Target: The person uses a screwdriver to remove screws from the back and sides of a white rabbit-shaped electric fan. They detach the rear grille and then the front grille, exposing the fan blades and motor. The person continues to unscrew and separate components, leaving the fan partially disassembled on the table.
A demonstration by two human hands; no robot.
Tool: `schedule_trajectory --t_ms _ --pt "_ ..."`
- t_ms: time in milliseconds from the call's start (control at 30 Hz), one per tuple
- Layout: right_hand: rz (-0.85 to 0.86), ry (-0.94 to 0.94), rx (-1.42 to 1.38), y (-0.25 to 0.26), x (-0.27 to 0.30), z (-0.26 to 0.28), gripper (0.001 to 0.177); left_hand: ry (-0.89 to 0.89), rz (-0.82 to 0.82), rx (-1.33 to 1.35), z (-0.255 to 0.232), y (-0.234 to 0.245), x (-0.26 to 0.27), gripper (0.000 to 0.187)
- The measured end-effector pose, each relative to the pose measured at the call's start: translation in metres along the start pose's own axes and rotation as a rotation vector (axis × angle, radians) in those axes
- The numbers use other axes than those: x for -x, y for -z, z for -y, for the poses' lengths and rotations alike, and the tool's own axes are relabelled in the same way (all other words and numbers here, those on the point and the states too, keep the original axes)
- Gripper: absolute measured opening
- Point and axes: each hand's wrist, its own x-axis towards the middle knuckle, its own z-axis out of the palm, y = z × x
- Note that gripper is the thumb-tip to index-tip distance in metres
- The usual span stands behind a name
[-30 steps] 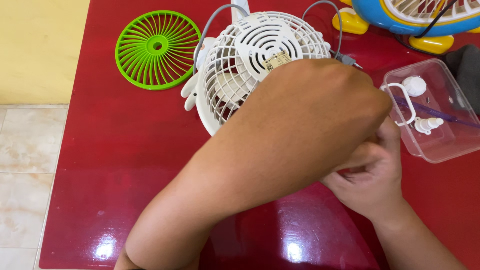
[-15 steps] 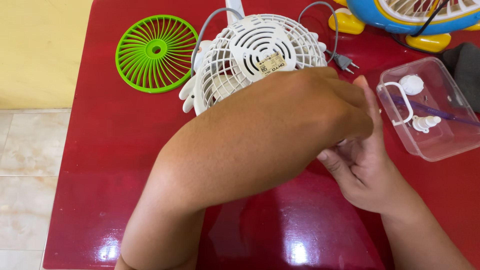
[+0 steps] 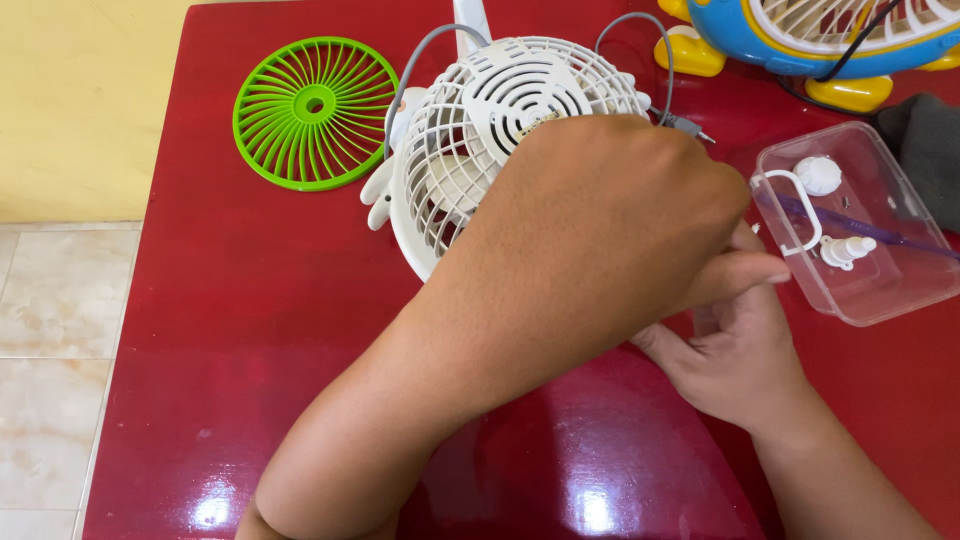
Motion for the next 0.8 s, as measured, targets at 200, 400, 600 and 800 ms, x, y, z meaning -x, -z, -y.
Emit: schedule_trajectory --t_ms 200,400,600,800 --pt "0.063 -0.096 -0.281 0.009 -0.01 0.015 0.088 -0.204 -0.198 0.337 0.009 0.02 0.016 0.036" --pt "0.051 -0.149 -0.374 0.007 -0.017 0.027 0.099 -0.216 -0.059 0.421 0.013 0.029 0.019 0.032" --pt "-0.001 -0.15 -0.278 0.009 -0.014 0.029 0.098 -0.226 -0.069 0.494 0.01 0.031 0.018 0.033" --pt "0.08 -0.099 -0.32 0.003 -0.011 0.021 0.102 -0.238 -0.05 0.483 0.011 0.031 0.016 0.021"
